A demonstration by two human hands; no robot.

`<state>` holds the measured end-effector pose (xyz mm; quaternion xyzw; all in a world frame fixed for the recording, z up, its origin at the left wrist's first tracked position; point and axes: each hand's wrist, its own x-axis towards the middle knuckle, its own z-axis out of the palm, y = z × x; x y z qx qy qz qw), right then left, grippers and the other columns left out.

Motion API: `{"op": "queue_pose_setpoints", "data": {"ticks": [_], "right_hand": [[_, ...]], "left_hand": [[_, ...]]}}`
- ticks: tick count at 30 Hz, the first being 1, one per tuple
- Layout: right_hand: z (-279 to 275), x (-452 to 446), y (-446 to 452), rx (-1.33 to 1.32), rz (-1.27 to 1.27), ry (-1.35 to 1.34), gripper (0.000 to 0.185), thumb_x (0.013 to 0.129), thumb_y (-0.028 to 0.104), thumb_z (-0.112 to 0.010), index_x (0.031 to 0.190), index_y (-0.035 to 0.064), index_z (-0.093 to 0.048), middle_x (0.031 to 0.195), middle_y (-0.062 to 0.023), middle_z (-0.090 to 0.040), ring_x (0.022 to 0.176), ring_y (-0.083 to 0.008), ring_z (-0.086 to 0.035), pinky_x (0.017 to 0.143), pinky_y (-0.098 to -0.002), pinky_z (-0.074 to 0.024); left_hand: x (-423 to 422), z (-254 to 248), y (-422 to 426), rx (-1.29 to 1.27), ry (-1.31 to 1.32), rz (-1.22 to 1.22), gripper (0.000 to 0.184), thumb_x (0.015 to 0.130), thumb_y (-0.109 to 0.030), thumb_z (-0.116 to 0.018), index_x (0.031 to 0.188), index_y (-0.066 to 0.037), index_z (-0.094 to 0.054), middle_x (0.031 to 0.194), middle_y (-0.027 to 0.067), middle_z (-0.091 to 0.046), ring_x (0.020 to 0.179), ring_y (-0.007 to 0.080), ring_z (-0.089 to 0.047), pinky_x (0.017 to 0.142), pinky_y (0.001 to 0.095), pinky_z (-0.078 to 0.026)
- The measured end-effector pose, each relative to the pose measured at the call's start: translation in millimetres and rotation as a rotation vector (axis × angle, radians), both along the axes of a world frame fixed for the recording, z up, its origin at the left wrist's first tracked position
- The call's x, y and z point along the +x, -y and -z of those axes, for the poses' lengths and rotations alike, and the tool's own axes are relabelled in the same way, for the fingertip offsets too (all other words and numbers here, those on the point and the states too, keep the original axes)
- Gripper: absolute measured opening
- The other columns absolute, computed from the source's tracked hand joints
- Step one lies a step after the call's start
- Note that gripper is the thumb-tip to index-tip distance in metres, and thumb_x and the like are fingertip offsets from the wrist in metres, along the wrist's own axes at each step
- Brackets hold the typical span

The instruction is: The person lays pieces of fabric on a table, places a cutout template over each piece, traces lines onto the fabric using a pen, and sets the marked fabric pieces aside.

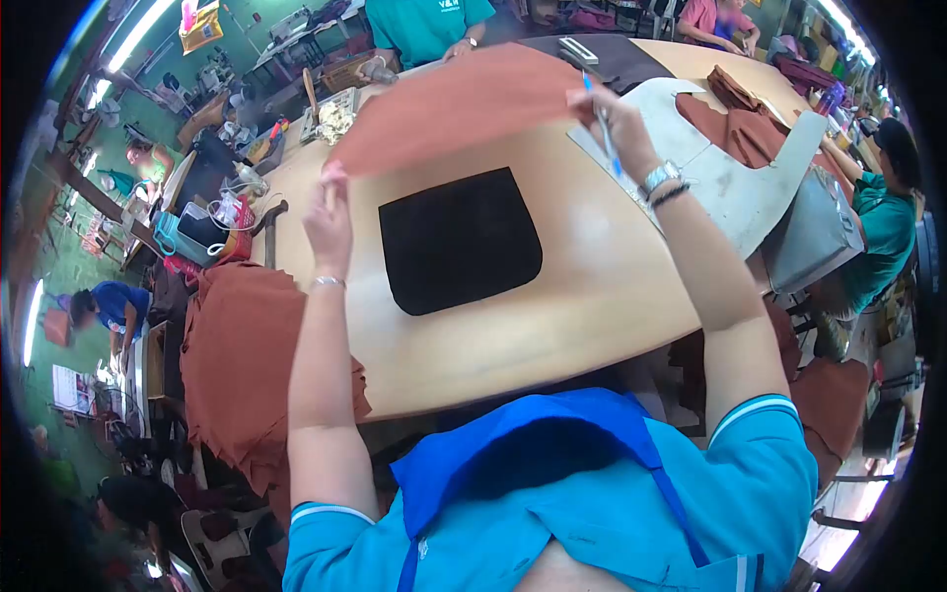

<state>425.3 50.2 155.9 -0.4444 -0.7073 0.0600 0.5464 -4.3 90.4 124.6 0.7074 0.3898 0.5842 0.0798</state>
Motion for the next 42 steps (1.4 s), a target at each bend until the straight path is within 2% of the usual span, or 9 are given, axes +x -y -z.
{"op": "queue_pose_setpoints", "data": {"ticks": [8,15,23,25,28,31,34,37,42], "right_hand": [[124.3,7.4,88.9,-0.445,0.015,0.089,0.024,0.082,-0.009,-0.058,0.101,0.0008,-0.067,0.095,-0.0103,-0.069,0.09,-0.0189,-0.067,0.077,-0.0293,-0.0544],[118.2,4.1,170.6,-0.383,0.048,0.34,0.035,0.066,-0.015,-0.06,0.096,0.0015,-0.067,0.105,-0.0146,-0.069,0.094,-0.0286,-0.066,0.08,-0.0361,-0.0559],[111.0,14.6,215.7,-0.293,0.101,0.402,0.024,0.074,-0.005,-0.068,0.094,0.0073,-0.069,0.099,-0.0107,-0.072,0.092,-0.0296,-0.066,0.079,-0.0374,-0.055],[125.8,46.3,222.8,-0.381,0.28,-0.101,0.026,0.085,0.006,-0.07,0.111,0.0051,-0.065,0.121,-0.0103,-0.065,0.114,-0.0228,-0.06,0.092,-0.0355,-0.0498],[123.8,101.9,222.2,-0.046,0.904,0.187,0.052,0.091,0.016,-0.069,0.134,-0.0027,-0.047,0.137,-0.0161,-0.053,0.131,-0.0202,-0.046,0.103,-0.0338,-0.041],[165.8,177.8,217.2,0.068,1.13,-0.178,0.07,0.088,0.021,-0.074,0.14,-0.0064,-0.036,0.128,-0.0219,-0.054,0.12,-0.0216,-0.051,0.103,-0.0335,-0.0403],[149.9,180.1,220.7,-0.191,0.933,-0.865,0.087,0.081,0.028,-0.082,0.142,-0.0084,-0.031,0.116,-0.0171,-0.058,0.094,-0.02,-0.055,0.092,-0.0356,-0.0461],[136.9,181.4,209.6,-0.305,0.765,-1.123,0.075,0.082,0.022,-0.081,0.138,-0.0066,-0.041,0.12,-0.0124,-0.061,0.099,-0.02,-0.059,0.093,-0.0363,-0.0477],[68.3,168.8,177.8,-0.232,0.502,-0.935,0.043,0.091,0.013,-0.068,0.128,-0.0027,-0.054,0.124,-0.0109,-0.061,0.111,-0.0202,-0.059,0.095,-0.0344,-0.0477]], "left_hand": [[-10.8,96.1,97.5,-0.252,-0.479,-0.011,0.008,0.087,-0.008,-0.065,0.094,-0.008,-0.068,0.113,0.0087,-0.067,0.114,0.0317,-0.059,0.098,0.0427,-0.044],[-19.0,101.7,172.4,-0.36,-0.636,-0.005,0.014,0.081,-0.008,-0.069,0.094,-0.014,-0.068,0.115,0.005,-0.066,0.12,0.0302,-0.056,0.105,0.0545,-0.034],[-20.6,94.5,225.2,-0.352,-0.679,0.016,0.016,0.078,-0.01,-0.071,0.093,-0.015,-0.069,0.113,0.0029,-0.067,0.118,0.0272,-0.059,0.105,0.0535,-0.036],[-19.1,93.9,232.2,-0.358,-0.666,0.023,0.016,0.078,-0.009,-0.071,0.093,-0.015,-0.069,0.112,0.0027,-0.067,0.117,0.0264,-0.059,0.104,0.0522,-0.037],[-20.3,98.0,233.3,-0.349,-0.647,0.016,0.017,0.077,-0.009,-0.07,0.093,-0.015,-0.069,0.112,0.002,-0.068,0.117,0.0254,-0.06,0.104,0.0497,-0.039],[-19.6,100.2,232.1,-0.355,-0.628,0.0,0.017,0.077,-0.01,-0.07,0.093,-0.015,-0.069,0.113,0.0023,-0.067,0.117,0.0258,-0.059,0.105,0.0501,-0.038],[-20.5,100.8,232.3,-0.363,-0.63,-0.014,0.015,0.078,-0.015,-0.073,0.092,-0.015,-0.069,0.113,0.0036,-0.067,0.117,0.0267,-0.059,0.106,0.0507,-0.036],[-16.4,91.7,235.7,-0.375,-0.607,0.002,0.016,0.079,-0.024,-0.074,0.09,-0.014,-0.069,0.113,0.0041,-0.067,0.117,0.0267,-0.059,0.106,0.0517,-0.035],[-17.8,91.5,237.0,-0.387,-0.616,0.015,0.022,0.081,-0.033,-0.072,0.089,-0.013,-0.069,0.113,0.0057,-0.067,0.117,0.0272,-0.059,0.106,0.0531,-0.034]]}}
